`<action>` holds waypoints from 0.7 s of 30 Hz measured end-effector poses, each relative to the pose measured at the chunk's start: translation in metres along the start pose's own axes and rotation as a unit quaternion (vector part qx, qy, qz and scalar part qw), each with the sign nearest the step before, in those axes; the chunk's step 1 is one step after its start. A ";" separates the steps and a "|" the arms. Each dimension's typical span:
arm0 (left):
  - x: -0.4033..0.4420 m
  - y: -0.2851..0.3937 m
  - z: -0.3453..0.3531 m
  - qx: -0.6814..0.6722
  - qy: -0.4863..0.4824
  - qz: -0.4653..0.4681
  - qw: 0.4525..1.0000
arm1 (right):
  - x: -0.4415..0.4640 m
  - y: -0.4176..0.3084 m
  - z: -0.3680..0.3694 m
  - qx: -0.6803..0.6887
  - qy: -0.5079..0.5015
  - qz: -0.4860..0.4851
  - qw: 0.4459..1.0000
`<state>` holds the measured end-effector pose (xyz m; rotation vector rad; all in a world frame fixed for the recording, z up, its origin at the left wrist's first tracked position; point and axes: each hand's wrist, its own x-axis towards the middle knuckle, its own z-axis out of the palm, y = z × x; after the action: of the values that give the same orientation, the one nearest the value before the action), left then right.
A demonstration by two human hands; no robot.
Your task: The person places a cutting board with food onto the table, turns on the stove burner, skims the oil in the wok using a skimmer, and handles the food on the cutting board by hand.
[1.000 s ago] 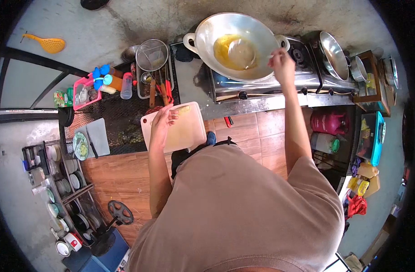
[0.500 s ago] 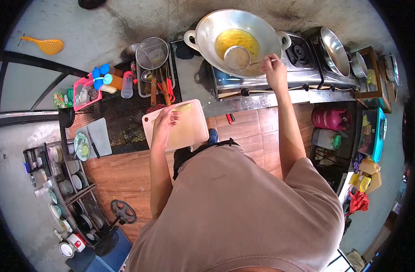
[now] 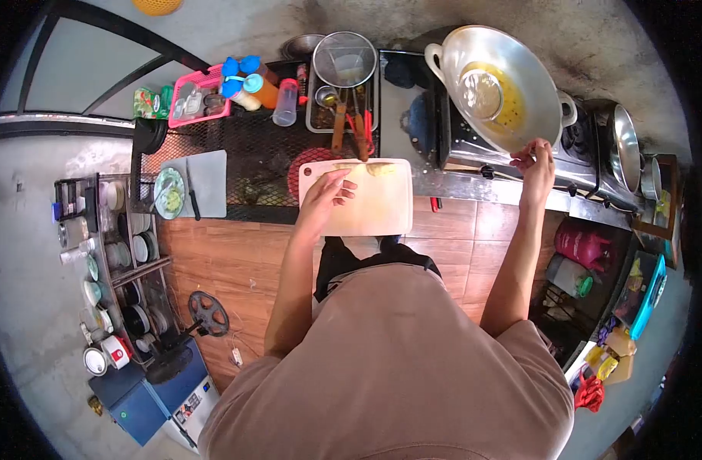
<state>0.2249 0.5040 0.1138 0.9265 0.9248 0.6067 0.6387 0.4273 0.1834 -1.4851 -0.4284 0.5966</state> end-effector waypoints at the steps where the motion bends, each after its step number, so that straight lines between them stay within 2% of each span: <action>1: -0.002 0.004 -0.009 0.005 0.000 -0.005 1.000 | -0.009 -0.010 0.013 -0.004 -0.007 -0.015 1.000; 2: -0.003 0.009 -0.018 0.012 -0.002 -0.010 1.000 | -0.019 -0.023 0.029 -0.003 -0.004 -0.016 1.000; 4: -0.006 0.017 -0.040 0.014 -0.012 -0.012 1.000 | -0.048 -0.047 0.075 -0.015 -0.064 -0.009 0.998; 6: -0.009 0.022 -0.065 0.021 -0.022 -0.019 0.999 | -0.060 -0.044 0.121 -0.034 -0.101 0.003 0.994; 10: -0.017 0.036 -0.120 0.041 -0.040 -0.026 0.998 | -0.076 0.026 0.224 -0.096 -0.143 -0.083 0.982; 12: -0.025 0.042 -0.148 0.033 -0.038 -0.029 0.998 | -0.080 0.068 0.270 -0.249 -0.112 -0.210 0.939; 14: -0.032 0.047 -0.177 0.025 -0.042 -0.036 0.998 | -0.108 0.083 0.307 -0.334 -0.071 -0.323 0.883; 15: -0.037 0.053 -0.187 0.040 -0.040 -0.035 0.998 | -0.127 0.086 0.322 -0.339 -0.104 -0.262 0.898; 18: -0.043 0.059 -0.222 0.055 -0.041 -0.045 0.997 | -0.143 0.164 0.347 -0.429 -0.198 -0.303 0.828; 21: -0.043 0.061 -0.247 0.053 -0.035 -0.054 0.997 | -0.159 0.179 0.359 -0.459 -0.202 -0.315 0.805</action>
<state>-0.0151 0.5999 0.1145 0.9799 0.9441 0.4347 0.2762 0.6124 0.0399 -1.9483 -1.6579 0.1250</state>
